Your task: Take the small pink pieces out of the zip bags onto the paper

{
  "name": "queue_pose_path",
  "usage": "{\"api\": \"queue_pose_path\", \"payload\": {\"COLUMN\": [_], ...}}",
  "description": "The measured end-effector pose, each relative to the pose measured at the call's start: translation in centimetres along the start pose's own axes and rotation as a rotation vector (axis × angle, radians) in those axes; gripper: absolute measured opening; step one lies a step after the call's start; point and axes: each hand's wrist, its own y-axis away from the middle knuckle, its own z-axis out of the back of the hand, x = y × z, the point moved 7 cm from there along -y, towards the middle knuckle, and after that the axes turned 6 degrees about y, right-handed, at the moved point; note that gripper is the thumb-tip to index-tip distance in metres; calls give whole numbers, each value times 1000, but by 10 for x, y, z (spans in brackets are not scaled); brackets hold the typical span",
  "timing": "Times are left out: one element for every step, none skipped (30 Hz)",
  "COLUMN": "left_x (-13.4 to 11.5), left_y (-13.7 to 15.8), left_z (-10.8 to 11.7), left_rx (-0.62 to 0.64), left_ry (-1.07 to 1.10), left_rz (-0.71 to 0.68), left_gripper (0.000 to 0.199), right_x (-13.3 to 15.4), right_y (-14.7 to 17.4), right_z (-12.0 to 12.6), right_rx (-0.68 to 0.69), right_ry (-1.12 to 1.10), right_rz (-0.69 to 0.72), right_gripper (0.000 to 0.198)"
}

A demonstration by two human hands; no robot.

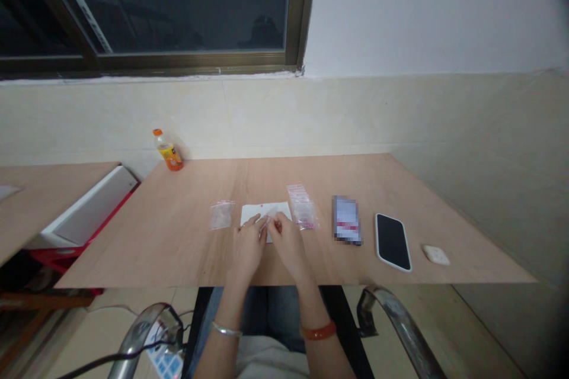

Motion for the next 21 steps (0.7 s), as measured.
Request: {"api": "queue_pose_path", "payload": {"left_x": [-1, -2, -2, -2, -1, -1, -1, -2, -3, -5, -7, -9, -10, -12, -12, -13, -13, -13, -13, -11, -7], "left_y": [0, -1, -1, -2, -2, -3, -3, -3, -3, -3, -3, -2, -2, -1, 0, 1, 2, 3, 3, 3, 2], "left_z": [0, 0, 1, 3, 4, 6, 7, 7, 7, 5, 4, 2, 2, 3, 5, 8, 12, 17, 21, 25, 28], "left_rx": [-1, -6, -11, -19, -29, -40, -43, -37, -25, -6, 17, 34, 43, 41, 32, 13, -13, -43, -77, -128, -202], "left_ry": [15, 28, 38, 46, 51, 56, 65, 78, 93, 108, 121, 129, 130, 129, 130, 138, 156, 189, 242, 323, 434], "left_rz": [-20, -37, -50, -60, -67, -73, -84, -100, -118, -139, -163, -183, -195, -198, -194, -185, -172, -157, -143, -124, -88], "left_gripper": [35, 37, 38, 39, 39, 39, 40, 41, 43, 45, 48, 49, 49, 48, 45, 42, 38, 34, 29, 24, 21], "right_x": [-2, -6, -10, -15, -20, -22, -23, -21, -17, -14, -12, -11, -11, -12, -13, -14, -15, -17, -19, -21, -22], "right_y": [0, 0, 0, 1, 2, 3, 5, 6, 6, 6, 5, 4, 2, 1, -1, -2, -3, -5, -6, -7, -7], "right_z": [-2, -4, -7, -12, -17, -22, -28, -34, -39, -42, -44, -44, -44, -42, -40, -37, -34, -30, -25, -21, -17], "right_rx": [19, 46, 81, 128, 181, 239, 304, 369, 425, 463, 475, 463, 432, 389, 344, 295, 241, 181, 113, 41, -29], "right_ry": [-61, -138, -230, -336, -452, -583, -724, -869, -1003, -1113, -1190, -1236, -1253, -1248, -1228, -1195, -1154, -1114, -1079, -1057, -1043], "right_rz": [-19, -56, -116, -194, -283, -368, -441, -495, -532, -557, -575, -581, -575, -552, -520, -482, -445, -409, -377, -353, -337], "right_gripper": [21, 20, 18, 19, 25, 34, 41, 43, 41, 38, 35, 32, 29, 26, 25, 24, 23, 24, 25, 29, 35]}}
